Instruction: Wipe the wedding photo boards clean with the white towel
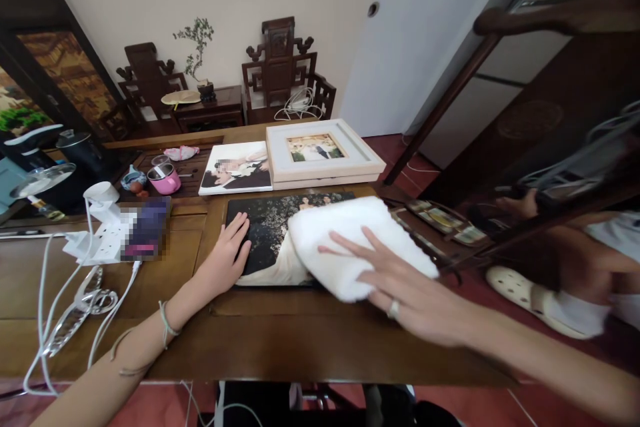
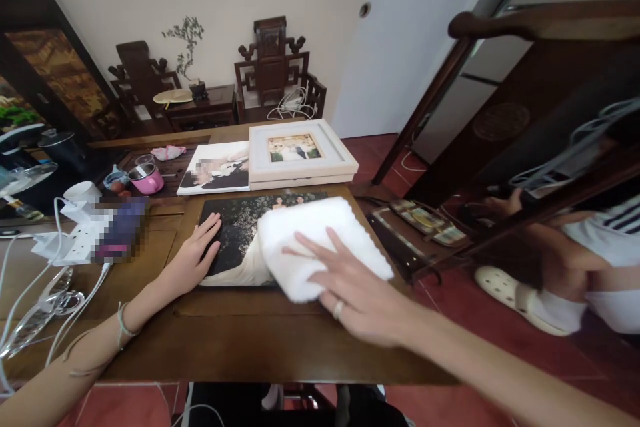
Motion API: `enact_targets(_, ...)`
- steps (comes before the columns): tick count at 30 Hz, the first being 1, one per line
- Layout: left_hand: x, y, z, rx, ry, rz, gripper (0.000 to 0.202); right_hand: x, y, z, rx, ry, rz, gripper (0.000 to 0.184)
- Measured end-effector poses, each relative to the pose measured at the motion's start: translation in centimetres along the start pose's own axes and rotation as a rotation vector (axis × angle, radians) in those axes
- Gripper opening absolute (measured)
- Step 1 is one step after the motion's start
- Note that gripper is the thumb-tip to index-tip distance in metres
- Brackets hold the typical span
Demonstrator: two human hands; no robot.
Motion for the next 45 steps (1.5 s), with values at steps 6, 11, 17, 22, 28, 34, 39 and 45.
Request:
enact_targets(6,0.0,0.0,0.0,0.008,0.004,-0.011,0.047,-0.8,1.8,-0.5,0.034,0.027,0.05,0.025)
enact_targets(11,0.0,-0.1,0.3,-0.016,0.014,-0.02,0.047,2.8,-4.8,0.5,0.004,0.023,-0.13,0.032)
enact_targets(17,0.0,0.0,0.2,-0.024,0.007,-0.004,0.047,6.0,-8.9,1.7,-0.066,0.043,-0.296,0.036)
enact_targets(22,0.1,0.0,0.1,-0.017,0.013,0.01,0.048,5.1,-6.5,0.7,-0.067,0.03,-0.263,0.035)
enact_targets(28,0.1,-0.1,0.0,-0.003,0.023,0.002,0.048,1.2,2.1,-1.8,-0.054,0.047,-0.037,0.031)
enact_targets(34,0.1,0.1,-0.1,-0.009,0.027,0.005,0.048,1.6,2.9,-2.2,-0.034,0.112,0.006,0.028)
enact_targets(39,0.2,0.2,0.0,-0.027,0.018,0.003,0.046,6.6,-3.6,-0.7,-0.136,0.063,-0.105,0.035)
enact_targets(45,0.2,0.2,0.0,-0.025,0.022,-0.007,0.047,8.5,-3.5,-1.0,-0.262,0.027,-0.099,0.04)
Point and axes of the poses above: each hand's wrist, its own x-axis towards the middle knuckle, its own z-axis out of the back of the hand, y = z × x, the point moved 8 cm from there along x, towards the middle knuckle, and after that the axes turned 4 degrees about -y, right-handed, at the moved point
